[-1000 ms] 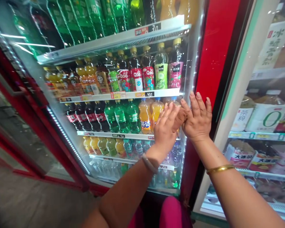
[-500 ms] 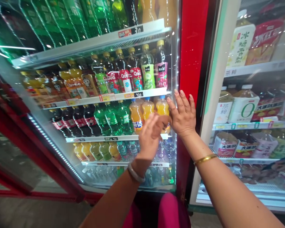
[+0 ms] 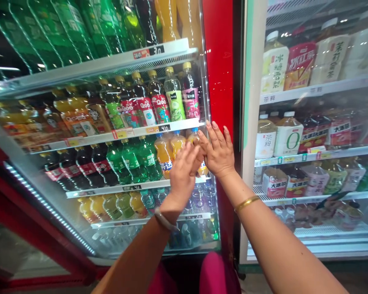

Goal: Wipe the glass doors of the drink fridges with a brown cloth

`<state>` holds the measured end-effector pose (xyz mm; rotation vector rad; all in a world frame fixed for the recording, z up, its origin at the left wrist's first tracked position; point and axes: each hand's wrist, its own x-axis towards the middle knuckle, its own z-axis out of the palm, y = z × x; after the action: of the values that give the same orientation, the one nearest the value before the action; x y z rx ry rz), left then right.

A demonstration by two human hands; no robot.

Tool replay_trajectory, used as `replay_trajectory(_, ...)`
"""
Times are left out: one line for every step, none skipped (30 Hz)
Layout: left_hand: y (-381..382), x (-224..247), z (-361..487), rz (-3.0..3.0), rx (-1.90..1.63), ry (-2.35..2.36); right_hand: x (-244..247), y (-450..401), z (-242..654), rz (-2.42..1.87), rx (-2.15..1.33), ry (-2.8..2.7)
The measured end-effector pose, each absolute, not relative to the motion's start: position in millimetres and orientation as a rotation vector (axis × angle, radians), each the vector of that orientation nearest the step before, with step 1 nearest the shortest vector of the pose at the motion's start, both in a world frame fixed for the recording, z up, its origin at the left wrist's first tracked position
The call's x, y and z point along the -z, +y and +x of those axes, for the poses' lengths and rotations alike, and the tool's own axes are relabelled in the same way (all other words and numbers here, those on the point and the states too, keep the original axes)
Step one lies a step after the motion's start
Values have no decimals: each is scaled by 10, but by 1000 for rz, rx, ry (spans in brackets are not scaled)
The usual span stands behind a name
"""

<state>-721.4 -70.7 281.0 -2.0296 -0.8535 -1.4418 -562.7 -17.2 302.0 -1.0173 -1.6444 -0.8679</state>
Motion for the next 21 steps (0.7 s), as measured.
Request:
replay_trajectory(-698, -2966, -7237, -1997, 1483, -887, -3020, -178, -5626, -1010, 876, -1644)
replay_trajectory(-681, -3126, -7248, -1939, 1533, -912, -3018, -180, -5626, -1006, 884, -1644)
replay_trajectory(-657, -3271, -7247, -1896, 1551, -921, -3015, -178, -5625, -998, 894, -1641)
replay_trajectory(-631, -3384, -7234, -1879, 1539, -915, -3009, -171, -5624, -981, 907, -1628)
replay_trajectory(-606, -3451, -7213, -1874, 1515, -894, -3004, -162, -5623, -954, 922, -1601)
replay_trajectory(-586, -3468, -7186, -1886, 1479, -867, -2999, -151, -5622, -928, 929, -1561)
replay_trajectory(-577, -3434, -7158, -1910, 1441, -839, -2996, -139, -5620, -912, 926, -1509)
replay_trajectory(-578, -3353, -7133, -1944, 1404, -815, -2995, -129, -5617, -910, 915, -1458)
replay_trajectory(-591, -3236, -7114, -1984, 1370, -799, -2994, -120, -5613, -926, 897, -1422)
replay_trajectory(-613, -3096, -7104, -2027, 1341, -794, -2993, -114, -5607, -953, 875, -1407)
replay_trajectory(-641, -2950, -7106, -2068, 1315, -797, -2990, -110, -5600, -984, 856, -1417)
replay_trajectory(-673, -2813, -7119, -2101, 1295, -801, -2984, -109, -5590, -1010, 843, -1441)
replay_trajectory(-704, -2700, -7143, -2127, 1277, -802, -2973, -110, -5580, -1030, 836, -1471)
replay_trajectory(-731, -2622, -7174, -2149, 1260, -801, -2960, -114, -5569, -1046, 834, -1496)
replay_trajectory(-752, -2585, -7210, -2169, 1245, -796, -2944, -120, -5560, -1057, 835, -1512)
replay_trajectory(-767, -2592, -7246, -2187, 1231, -787, -2929, -126, -5553, -1060, 838, -1523)
replay_trajectory(-775, -2635, -7280, -2196, 1227, -782, -2915, -132, -5547, -1058, 841, -1530)
replay_trajectory(-777, -2706, -7307, -2194, 1236, -786, -2904, -135, -5544, -1056, 844, -1533)
replay_trajectory(-774, -2789, -7327, -2180, 1256, -801, -2895, -135, -5544, -1054, 849, -1537)
replay_trajectory(-767, -2869, -7338, -2147, 1292, -833, -2885, -131, -5544, -1052, 854, -1537)
replay_trajectory(-759, -2930, -7340, -2114, 1319, -866, -2872, -123, -5546, -1046, 864, -1537)
